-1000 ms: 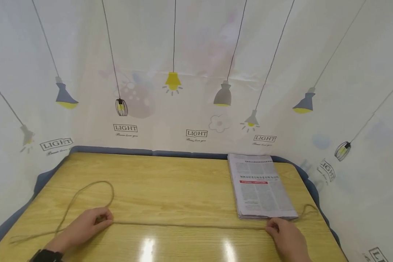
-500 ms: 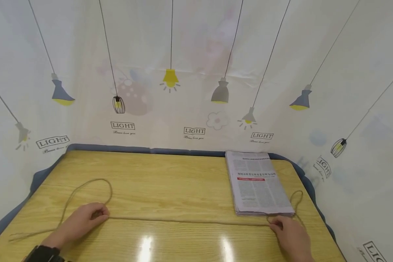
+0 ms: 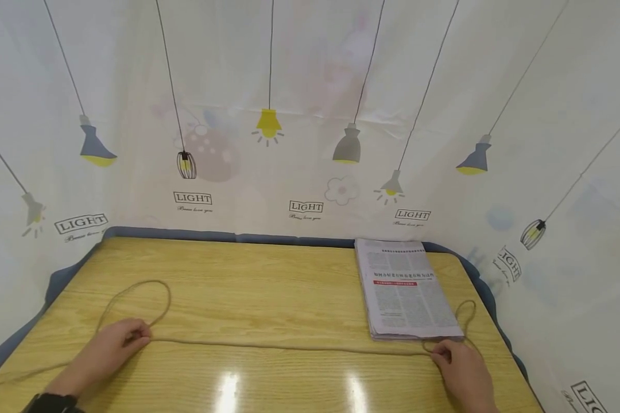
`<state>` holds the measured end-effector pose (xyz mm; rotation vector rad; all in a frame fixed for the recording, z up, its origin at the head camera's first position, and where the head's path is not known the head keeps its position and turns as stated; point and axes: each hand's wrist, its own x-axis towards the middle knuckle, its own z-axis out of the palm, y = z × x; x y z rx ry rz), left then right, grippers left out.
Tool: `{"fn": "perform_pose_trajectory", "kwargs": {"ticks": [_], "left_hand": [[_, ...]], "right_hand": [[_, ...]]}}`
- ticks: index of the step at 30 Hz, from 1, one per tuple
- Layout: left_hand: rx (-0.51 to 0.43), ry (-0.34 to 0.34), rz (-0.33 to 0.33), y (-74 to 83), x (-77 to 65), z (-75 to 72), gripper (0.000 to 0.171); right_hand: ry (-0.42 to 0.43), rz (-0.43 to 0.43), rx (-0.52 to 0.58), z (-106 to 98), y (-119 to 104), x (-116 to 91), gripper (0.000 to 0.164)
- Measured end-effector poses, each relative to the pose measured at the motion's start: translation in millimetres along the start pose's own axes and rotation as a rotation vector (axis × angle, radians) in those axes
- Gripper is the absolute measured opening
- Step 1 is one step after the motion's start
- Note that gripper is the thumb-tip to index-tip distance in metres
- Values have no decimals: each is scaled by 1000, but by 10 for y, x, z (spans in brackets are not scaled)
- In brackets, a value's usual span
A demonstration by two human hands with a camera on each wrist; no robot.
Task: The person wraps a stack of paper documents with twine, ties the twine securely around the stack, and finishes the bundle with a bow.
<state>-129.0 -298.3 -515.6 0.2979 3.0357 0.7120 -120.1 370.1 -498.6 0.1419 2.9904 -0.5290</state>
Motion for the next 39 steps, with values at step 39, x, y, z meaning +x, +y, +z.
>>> {"fn": "perform_pose_trajectory", "kwargs": {"ticks": [39], "left_hand": [[105, 38, -73, -80, -137, -92, 12]], "right_hand": [[41, 3, -116, -41, 90, 11, 6]]}}
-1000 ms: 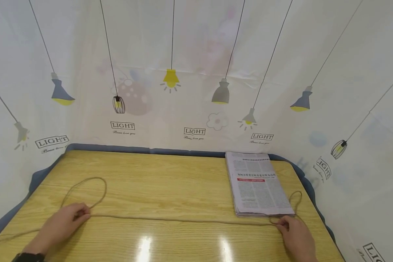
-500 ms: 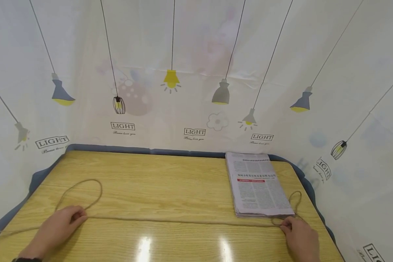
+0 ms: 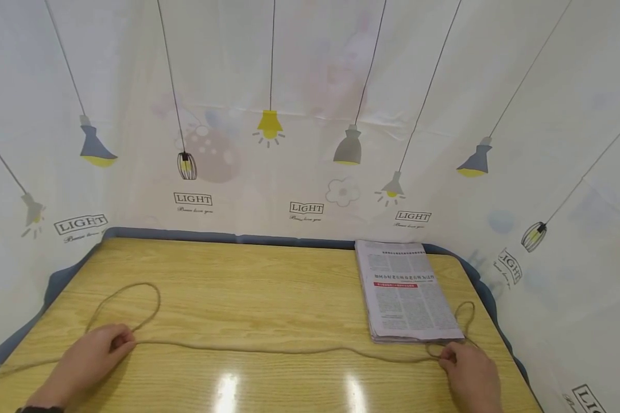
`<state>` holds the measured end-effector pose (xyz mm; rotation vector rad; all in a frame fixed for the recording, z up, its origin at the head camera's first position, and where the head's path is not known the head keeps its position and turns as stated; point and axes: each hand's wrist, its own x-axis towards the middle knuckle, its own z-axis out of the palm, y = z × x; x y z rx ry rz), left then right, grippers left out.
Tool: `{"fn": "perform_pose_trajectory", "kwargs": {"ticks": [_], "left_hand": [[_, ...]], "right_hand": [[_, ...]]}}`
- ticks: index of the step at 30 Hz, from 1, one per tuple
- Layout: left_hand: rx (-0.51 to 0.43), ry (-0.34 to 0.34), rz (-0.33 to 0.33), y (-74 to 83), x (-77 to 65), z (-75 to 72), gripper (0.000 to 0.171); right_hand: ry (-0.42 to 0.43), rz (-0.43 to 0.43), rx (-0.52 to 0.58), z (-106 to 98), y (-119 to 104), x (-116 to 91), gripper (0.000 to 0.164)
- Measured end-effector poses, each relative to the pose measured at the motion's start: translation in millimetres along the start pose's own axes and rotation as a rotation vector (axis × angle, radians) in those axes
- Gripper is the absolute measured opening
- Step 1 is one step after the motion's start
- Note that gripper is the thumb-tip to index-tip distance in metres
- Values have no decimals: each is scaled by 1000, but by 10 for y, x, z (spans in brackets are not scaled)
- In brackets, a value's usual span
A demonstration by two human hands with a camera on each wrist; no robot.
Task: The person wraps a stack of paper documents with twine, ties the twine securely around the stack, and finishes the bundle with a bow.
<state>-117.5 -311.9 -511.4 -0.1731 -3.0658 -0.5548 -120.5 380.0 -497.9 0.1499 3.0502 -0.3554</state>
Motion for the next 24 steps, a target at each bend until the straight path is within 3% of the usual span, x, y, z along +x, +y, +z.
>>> {"fn": "perform_pose_trajectory", "kwargs": {"ticks": [6, 11, 18, 24], "left_hand": [[-40, 19, 15, 56, 5, -17, 11], [-45, 65, 37, 112, 16, -24, 19], [-78, 130, 97, 190, 23, -10, 18], [-90, 153, 136, 384, 85, -11, 16]], "right_hand": [[-20, -31, 11, -55, -63, -11, 10], [-12, -80, 27, -135, -185, -26, 11], [16, -117, 25, -181, -357, -22, 11], [75, -136, 67, -172, -515, 65, 7]]}}
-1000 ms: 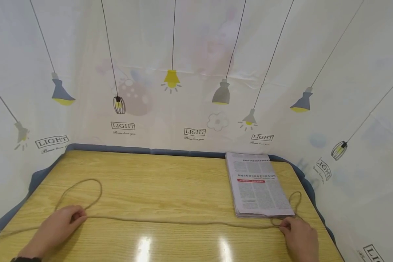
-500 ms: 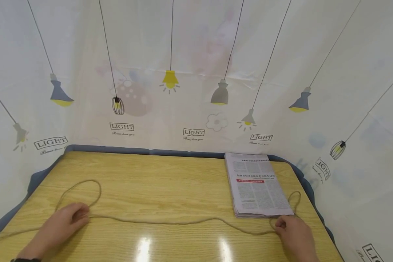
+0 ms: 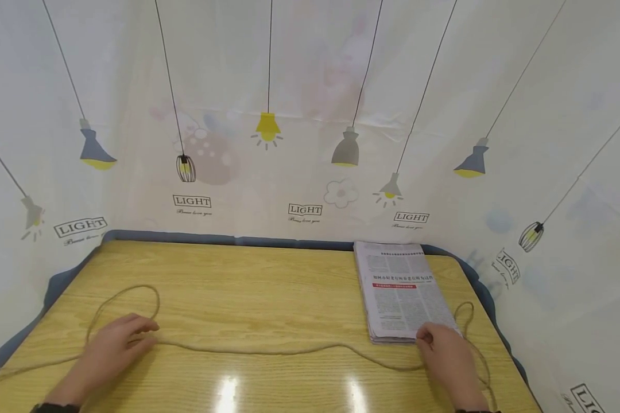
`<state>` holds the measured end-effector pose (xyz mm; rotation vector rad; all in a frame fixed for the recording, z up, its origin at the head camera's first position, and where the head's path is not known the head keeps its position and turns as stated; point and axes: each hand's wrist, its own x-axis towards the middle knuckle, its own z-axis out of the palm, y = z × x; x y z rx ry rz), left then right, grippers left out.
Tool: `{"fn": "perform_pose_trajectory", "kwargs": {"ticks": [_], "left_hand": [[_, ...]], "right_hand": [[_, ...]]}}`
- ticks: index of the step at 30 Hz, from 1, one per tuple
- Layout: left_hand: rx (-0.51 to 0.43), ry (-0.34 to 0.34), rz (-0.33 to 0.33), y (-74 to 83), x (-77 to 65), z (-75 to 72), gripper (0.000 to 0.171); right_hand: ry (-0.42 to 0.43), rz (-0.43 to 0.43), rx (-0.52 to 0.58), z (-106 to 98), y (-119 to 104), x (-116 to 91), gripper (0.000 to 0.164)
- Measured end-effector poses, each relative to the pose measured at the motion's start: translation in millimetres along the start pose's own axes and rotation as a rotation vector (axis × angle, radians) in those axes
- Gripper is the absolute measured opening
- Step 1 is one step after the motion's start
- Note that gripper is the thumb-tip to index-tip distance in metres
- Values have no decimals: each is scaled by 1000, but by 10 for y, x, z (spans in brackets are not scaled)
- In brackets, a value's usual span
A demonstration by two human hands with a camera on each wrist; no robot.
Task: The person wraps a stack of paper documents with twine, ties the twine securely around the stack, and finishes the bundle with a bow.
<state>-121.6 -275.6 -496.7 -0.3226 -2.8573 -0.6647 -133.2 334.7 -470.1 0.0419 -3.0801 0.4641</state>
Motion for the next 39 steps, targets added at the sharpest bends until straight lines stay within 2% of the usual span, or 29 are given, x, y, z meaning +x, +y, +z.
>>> {"fn": "perform_pose_trajectory", "kwargs": {"ticks": [3, 7, 9, 12, 16, 20, 24, 27, 33, 36, 39], "left_hand": [[-39, -13, 15, 184, 117, 65, 16], [-113, -75, 39, 531, 331, 207, 16], [-131, -102, 71, 740, 451, 295, 15], [-118, -133, 147, 1084, 650, 454, 14], [-87, -197, 247, 1508, 903, 667, 13], [-124, -309, 284, 1872, 1076, 858, 18], [-192, -394, 284, 2182, 1150, 1021, 23], [-248, -431, 275, 2380, 1181, 1130, 28], [-303, -493, 267, 2715, 1219, 1360, 36], [-332, -519, 266, 2833, 1222, 1484, 40], [-363, -547, 271, 2939, 1223, 1583, 45]], "right_hand": [[66, -32, 41, 54, -64, 77, 7], [106, -62, 82, 111, -172, 177, 24], [114, -73, 93, 131, -222, 233, 30], [103, -84, 92, 145, -251, 307, 36], [49, -78, 102, 153, -231, 367, 46], [14, -78, 142, 169, -153, 375, 52], [1, -69, 173, 190, -30, 368, 54], [-1, -26, 126, 193, 76, 378, 56], [-92, 162, 3, 126, 304, 392, 67], [-148, 232, 36, 91, 392, 415, 70], [-162, 257, 54, 62, 459, 438, 70]]}}
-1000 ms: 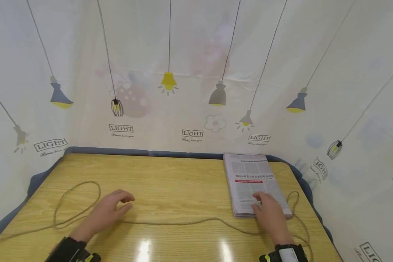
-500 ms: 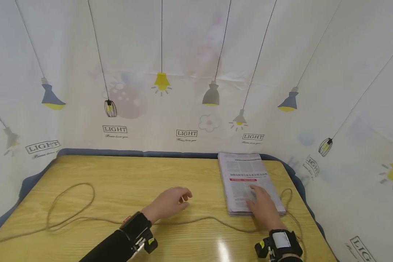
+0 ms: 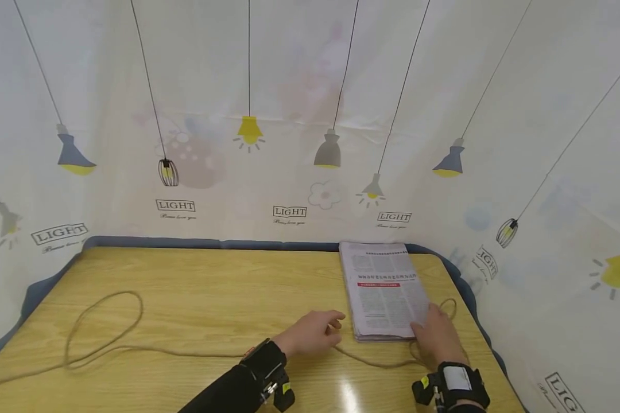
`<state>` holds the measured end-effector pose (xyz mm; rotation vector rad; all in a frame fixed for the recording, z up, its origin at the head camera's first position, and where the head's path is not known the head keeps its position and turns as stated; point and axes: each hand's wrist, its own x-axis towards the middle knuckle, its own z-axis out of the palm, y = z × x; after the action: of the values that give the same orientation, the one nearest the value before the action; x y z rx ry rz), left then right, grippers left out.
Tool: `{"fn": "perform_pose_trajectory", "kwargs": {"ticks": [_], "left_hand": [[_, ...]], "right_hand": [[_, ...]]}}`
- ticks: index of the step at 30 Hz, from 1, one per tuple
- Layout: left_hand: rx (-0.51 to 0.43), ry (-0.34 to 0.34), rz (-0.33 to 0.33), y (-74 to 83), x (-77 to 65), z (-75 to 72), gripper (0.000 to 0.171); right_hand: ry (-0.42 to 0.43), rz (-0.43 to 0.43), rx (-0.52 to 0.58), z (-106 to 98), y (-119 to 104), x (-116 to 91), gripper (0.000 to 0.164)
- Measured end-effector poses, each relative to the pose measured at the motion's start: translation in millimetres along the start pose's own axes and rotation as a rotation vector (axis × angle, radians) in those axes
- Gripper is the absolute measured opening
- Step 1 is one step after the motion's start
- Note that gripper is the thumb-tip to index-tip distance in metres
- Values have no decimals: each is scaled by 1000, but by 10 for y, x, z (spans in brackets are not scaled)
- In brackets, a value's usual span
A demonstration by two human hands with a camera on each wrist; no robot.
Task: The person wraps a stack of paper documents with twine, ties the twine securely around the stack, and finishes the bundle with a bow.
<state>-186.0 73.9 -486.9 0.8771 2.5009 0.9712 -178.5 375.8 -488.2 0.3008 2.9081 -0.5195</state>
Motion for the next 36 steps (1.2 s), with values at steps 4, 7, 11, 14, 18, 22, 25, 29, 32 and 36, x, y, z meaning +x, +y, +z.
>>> {"fn": "perform_pose_trajectory", "kwargs": {"ticks": [4, 7, 11, 14, 18, 22, 25, 29, 32, 36], "left_hand": [[-6, -41, 19, 70, 78, 98, 53], [8, -63, 20, 118, 104, 145, 54], [67, -55, 22, 161, 106, 174, 46], [117, -31, 25, 167, 100, 187, 41], [132, -21, 24, 156, 92, 193, 38], [217, -7, 39, 161, 88, 198, 37], [301, 11, 43, 172, 87, 209, 37], [343, 16, 27, 181, 80, 215, 37], [344, 19, 21, 172, 76, 222, 37], [332, 7, 14, 161, 67, 228, 38]], "right_hand": [[4, 8, 0, -33, 39, 30, 69], [2, 12, 9, -65, 43, 47, 67], [-11, 43, 57, -101, 64, 75, 65], [-24, 56, 95, -115, 97, 105, 65], [-49, 82, 143, -126, 118, 130, 66], [-69, 139, 224, -125, 112, 121, 73], [-73, 181, 298, -118, 91, 114, 81], [-70, 213, 333, -130, 56, 133, 85], [-66, 209, 324, -148, 48, 164, 83], [-92, 203, 344, -184, 82, 192, 88]]}}
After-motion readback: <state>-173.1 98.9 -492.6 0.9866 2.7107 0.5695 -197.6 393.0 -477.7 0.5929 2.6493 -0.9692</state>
